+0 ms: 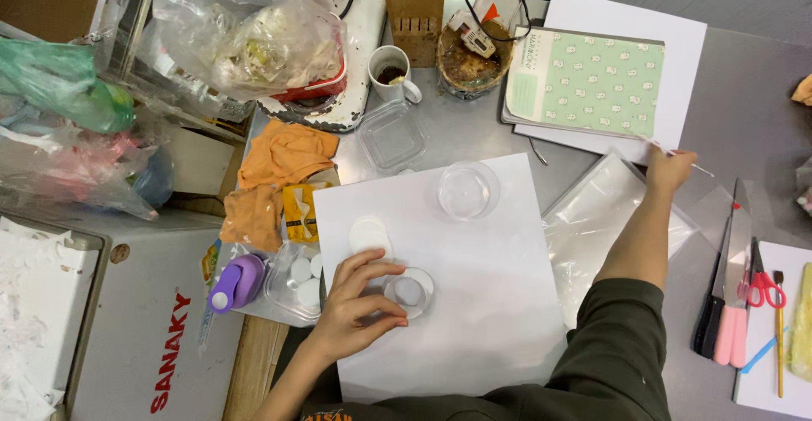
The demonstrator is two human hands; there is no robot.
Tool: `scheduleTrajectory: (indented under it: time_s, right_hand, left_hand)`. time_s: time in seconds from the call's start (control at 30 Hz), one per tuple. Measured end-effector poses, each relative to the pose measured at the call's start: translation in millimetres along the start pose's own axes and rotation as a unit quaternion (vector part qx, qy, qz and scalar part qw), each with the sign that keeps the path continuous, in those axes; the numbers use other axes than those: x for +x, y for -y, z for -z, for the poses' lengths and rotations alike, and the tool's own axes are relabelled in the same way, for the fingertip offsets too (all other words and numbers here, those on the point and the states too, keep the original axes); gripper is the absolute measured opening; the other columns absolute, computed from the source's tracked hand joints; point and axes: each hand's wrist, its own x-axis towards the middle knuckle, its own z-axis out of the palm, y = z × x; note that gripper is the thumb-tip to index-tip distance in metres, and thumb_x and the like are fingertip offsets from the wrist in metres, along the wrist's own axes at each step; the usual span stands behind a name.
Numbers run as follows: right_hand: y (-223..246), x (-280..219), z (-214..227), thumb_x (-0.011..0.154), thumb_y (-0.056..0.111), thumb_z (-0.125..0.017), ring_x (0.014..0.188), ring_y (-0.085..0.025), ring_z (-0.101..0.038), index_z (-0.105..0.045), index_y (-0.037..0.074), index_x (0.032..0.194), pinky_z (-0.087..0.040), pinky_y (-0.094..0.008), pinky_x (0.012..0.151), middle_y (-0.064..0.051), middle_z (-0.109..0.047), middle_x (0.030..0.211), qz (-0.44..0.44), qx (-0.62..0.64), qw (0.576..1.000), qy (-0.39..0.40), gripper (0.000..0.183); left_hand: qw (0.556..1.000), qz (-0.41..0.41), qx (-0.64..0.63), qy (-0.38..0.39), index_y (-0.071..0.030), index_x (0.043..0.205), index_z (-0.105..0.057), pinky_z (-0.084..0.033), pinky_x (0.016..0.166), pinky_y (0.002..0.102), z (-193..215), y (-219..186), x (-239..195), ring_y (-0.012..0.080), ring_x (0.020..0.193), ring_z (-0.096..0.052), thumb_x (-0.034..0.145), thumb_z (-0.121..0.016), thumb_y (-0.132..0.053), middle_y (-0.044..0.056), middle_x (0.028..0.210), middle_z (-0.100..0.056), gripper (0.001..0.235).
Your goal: The person assembles a circular decorative element by hand, using a tool to apply material and positioning paper components on a white surface.
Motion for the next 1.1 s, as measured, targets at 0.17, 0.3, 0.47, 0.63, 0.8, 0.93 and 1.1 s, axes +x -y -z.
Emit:
scheduleTrajectory:
  time_s: [0.17, 0.3, 0.47, 0.63, 0.8, 0.93, 1.1]
  right_hand:
    - [-3, -2, -3, 0.086, 0.011, -0.086, 0.11, -0.034, -0.062, -0.052, 0.005, 0.116, -0.048, -0.044, 0.096, -0.019, -0.061, 0.117, 0.059, 0.034, 0.997, 0.02, 0.046]
    - [-5, -1, -7, 0.083, 0.003, -0.082, 0.11, -0.032, -0.062, -0.051, 0.007, 0.114, -0.05, -0.042, 0.095, -0.017, -0.059, 0.119, 0.04, 0.057, 0.997, 0.03, 0.044]
    - [-11, 1, -17, 0.082, 0.004, -0.08, 0.108, -0.026, -0.064, -0.05, 0.01, 0.114, -0.051, -0.039, 0.095, -0.012, -0.061, 0.116, 0.006, 0.084, 0.995, 0.059, 0.044]
    - [-10, 22, -13, 0.078, 0.009, -0.081, 0.1, -0.03, -0.062, -0.056, 0.008, 0.109, -0.05, -0.043, 0.089, -0.015, -0.064, 0.108, 0.068, -0.043, 0.996, 0.025, 0.04]
    - [10, 26, -15, 0.088, 0.046, -0.09, 0.092, -0.023, -0.063, -0.052, 0.006, 0.103, -0.05, -0.037, 0.086, -0.011, -0.065, 0.099, -0.029, 0.071, 0.996, 0.036, 0.056]
    - [29, 12, -19, 0.09, 0.049, -0.092, 0.093, -0.024, -0.064, -0.052, 0.004, 0.106, -0.051, -0.037, 0.086, -0.013, -0.066, 0.101, 0.022, 0.097, 0.994, 0.046, 0.061]
    - [64, 1, -33, 0.076, 0.042, -0.099, 0.097, -0.035, -0.065, -0.051, 0.002, 0.11, -0.051, -0.045, 0.086, -0.019, -0.065, 0.105, 0.035, 0.022, 0.999, 0.007, 0.071]
  left_hand:
    - [1.0, 0.004, -0.004, -0.003, -0.019, 0.078, -0.08, -0.037, 0.114, 0.046, 0, -1, -3, 0.0324, 0.14, -0.044, 0.068, -0.091, -0.024, 0.002, 0.131, -0.066, 0.016]
    - [1.0, 0.002, 0.006, -0.003, -0.019, 0.077, -0.08, -0.038, 0.113, 0.046, 0, -1, -3, 0.0323, 0.14, -0.045, 0.068, -0.091, -0.025, 0.002, 0.13, -0.067, 0.016]
    - [1.0, 0.005, 0.0, -0.002, -0.02, 0.075, -0.08, -0.037, 0.114, 0.047, -5, 1, -3, 0.0327, 0.139, -0.044, 0.067, -0.091, -0.027, 0.002, 0.129, -0.067, 0.016]
    - [1.0, 0.005, 0.001, -0.001, -0.019, 0.076, -0.081, -0.039, 0.113, 0.046, -2, 0, -2, 0.0313, 0.14, -0.044, 0.068, -0.091, -0.024, 0.002, 0.13, -0.067, 0.015]
    - [1.0, 0.006, 0.007, -0.003, -0.018, 0.075, -0.079, -0.038, 0.113, 0.046, -3, -1, -2, 0.0315, 0.139, -0.045, 0.067, -0.091, -0.023, 0.002, 0.13, -0.067, 0.015]
    - [1.0, 0.002, 0.005, -0.003, -0.018, 0.075, -0.079, -0.039, 0.112, 0.046, -4, -1, 2, 0.0315, 0.139, -0.045, 0.066, -0.091, -0.022, 0.002, 0.129, -0.068, 0.015]
    - [1.0, 0.005, 0.012, -0.004, -0.018, 0.075, -0.08, -0.039, 0.111, 0.045, -3, -2, 3, 0.0315, 0.138, -0.046, 0.066, -0.091, -0.022, 0.002, 0.129, -0.068, 0.015]
